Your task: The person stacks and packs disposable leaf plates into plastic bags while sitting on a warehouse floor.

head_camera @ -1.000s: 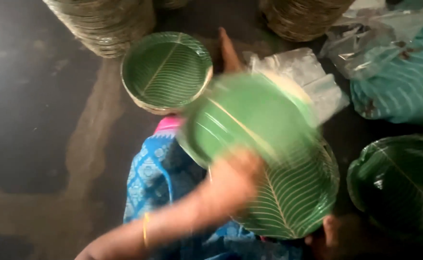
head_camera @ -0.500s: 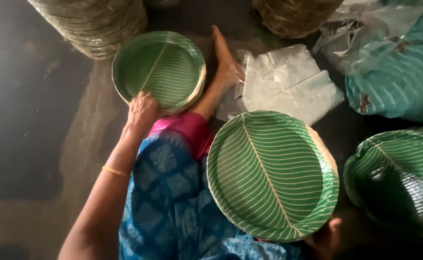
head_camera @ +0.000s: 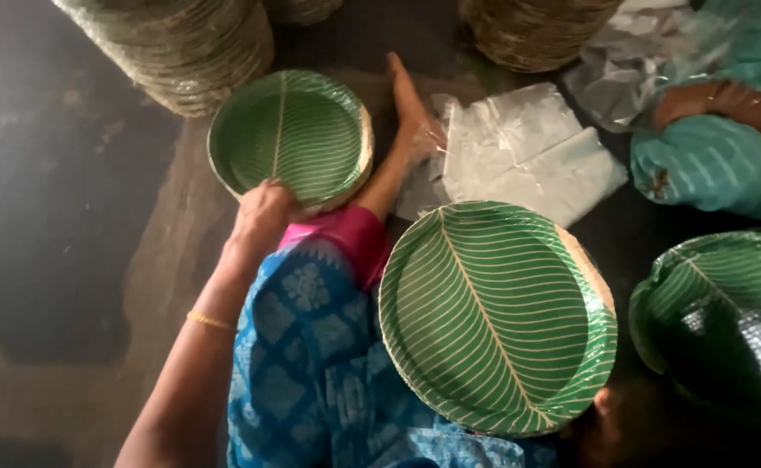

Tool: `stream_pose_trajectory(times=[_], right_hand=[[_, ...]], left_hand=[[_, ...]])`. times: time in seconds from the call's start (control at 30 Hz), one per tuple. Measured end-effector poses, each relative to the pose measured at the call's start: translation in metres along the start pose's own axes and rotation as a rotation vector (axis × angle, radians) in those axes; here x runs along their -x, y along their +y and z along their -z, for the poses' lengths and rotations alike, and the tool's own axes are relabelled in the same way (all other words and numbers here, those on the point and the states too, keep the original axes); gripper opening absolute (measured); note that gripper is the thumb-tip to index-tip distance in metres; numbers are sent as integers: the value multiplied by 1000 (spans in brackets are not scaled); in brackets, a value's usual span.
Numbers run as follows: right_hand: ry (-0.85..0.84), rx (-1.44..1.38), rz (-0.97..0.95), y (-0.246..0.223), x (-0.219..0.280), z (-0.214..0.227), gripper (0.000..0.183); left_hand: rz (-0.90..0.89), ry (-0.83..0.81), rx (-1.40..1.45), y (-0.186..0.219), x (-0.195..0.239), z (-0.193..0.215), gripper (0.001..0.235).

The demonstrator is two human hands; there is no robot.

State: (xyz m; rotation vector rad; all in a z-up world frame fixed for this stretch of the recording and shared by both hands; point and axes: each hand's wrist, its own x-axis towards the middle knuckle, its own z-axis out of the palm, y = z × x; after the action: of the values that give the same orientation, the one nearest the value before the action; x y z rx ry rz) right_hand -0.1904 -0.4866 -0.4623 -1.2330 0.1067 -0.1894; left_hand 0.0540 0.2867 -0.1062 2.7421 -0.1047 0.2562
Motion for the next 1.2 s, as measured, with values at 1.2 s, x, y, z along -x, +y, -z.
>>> stream_pose_trajectory(times=[1.2], right_hand=[[67,461,288,-90,-24,-181,28]], left_hand=[[-287,659,-55,96,5,42,7]])
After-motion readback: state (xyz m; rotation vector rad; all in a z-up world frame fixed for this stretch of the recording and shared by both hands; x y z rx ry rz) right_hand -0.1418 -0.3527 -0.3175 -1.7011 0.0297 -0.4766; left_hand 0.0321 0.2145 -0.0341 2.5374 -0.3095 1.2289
